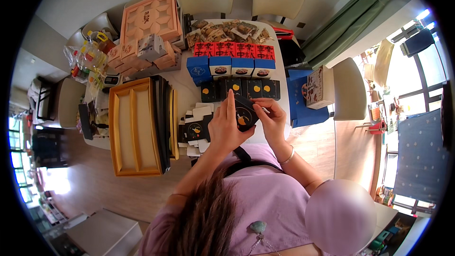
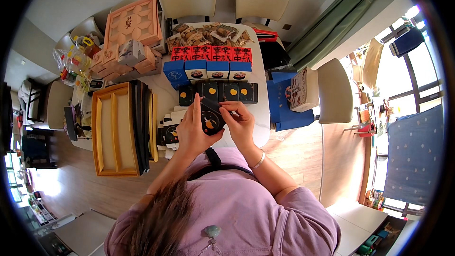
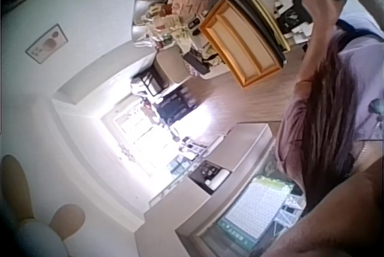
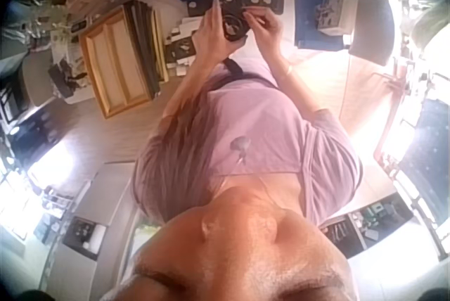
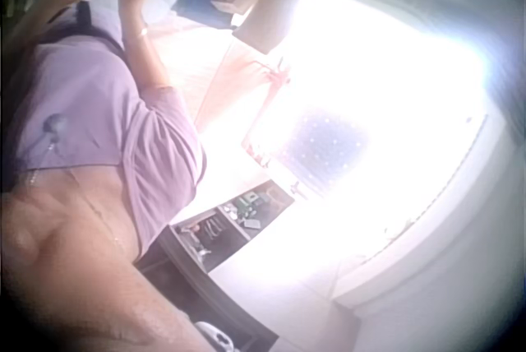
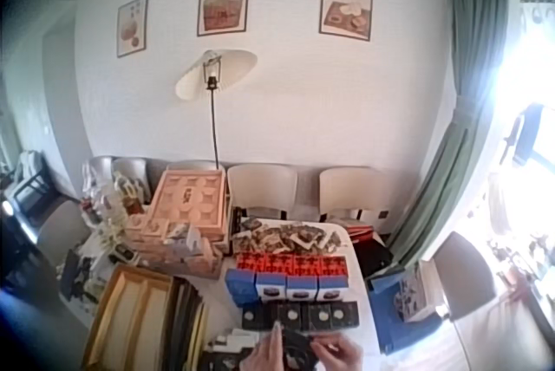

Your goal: The person assembles small black boxes by folding white paper inserts and placing them inside the boxes. They then close the boxes and arrange them on the table.

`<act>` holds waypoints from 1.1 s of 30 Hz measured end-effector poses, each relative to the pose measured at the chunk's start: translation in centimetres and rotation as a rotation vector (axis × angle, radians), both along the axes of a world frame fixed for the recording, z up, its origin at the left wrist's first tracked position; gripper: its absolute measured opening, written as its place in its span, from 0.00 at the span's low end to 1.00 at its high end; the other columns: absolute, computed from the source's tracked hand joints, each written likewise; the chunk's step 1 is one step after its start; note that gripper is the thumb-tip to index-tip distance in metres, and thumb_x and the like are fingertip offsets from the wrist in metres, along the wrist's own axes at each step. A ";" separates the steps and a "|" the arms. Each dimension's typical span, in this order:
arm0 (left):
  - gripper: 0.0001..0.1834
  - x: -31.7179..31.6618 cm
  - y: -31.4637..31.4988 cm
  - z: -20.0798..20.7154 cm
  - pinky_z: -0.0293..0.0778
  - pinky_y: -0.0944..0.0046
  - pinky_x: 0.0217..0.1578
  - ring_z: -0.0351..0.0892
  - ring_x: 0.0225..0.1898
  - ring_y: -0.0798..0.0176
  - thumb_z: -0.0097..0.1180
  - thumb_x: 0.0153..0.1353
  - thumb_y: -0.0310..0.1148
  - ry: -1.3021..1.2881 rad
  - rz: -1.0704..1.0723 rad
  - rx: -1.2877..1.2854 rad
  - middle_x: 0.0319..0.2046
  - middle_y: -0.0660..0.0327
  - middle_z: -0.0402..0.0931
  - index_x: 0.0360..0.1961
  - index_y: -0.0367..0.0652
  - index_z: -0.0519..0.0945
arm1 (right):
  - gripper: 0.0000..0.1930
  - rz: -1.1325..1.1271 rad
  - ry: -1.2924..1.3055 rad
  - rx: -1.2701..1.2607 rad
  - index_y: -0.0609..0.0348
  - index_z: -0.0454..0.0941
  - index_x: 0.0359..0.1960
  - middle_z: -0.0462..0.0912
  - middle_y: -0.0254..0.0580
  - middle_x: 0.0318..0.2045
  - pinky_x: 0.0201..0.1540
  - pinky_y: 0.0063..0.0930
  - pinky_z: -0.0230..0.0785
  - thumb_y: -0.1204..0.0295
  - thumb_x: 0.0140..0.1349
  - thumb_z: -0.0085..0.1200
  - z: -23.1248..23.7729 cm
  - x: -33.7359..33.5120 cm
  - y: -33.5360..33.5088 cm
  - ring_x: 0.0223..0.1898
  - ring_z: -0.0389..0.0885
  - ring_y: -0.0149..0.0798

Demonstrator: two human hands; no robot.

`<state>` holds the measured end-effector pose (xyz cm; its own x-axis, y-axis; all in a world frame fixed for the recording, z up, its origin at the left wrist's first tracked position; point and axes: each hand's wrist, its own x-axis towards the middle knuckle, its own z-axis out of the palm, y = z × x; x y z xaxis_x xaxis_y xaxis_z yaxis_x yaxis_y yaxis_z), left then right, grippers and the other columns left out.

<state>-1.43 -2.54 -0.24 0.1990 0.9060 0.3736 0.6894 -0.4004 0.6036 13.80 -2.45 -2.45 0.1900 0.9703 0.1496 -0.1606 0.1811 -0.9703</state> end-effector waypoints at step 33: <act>0.52 -0.4 0.5 0.2 0.81 0.58 0.35 0.80 0.45 0.50 0.71 0.32 0.38 -0.128 0.002 0.007 0.55 0.53 0.70 0.65 0.47 0.64 | 0.16 0.141 -0.361 0.127 0.61 0.80 0.49 0.79 0.45 0.52 0.42 0.21 0.76 0.80 0.58 0.60 0.6 -0.3 0.1 0.46 0.81 0.33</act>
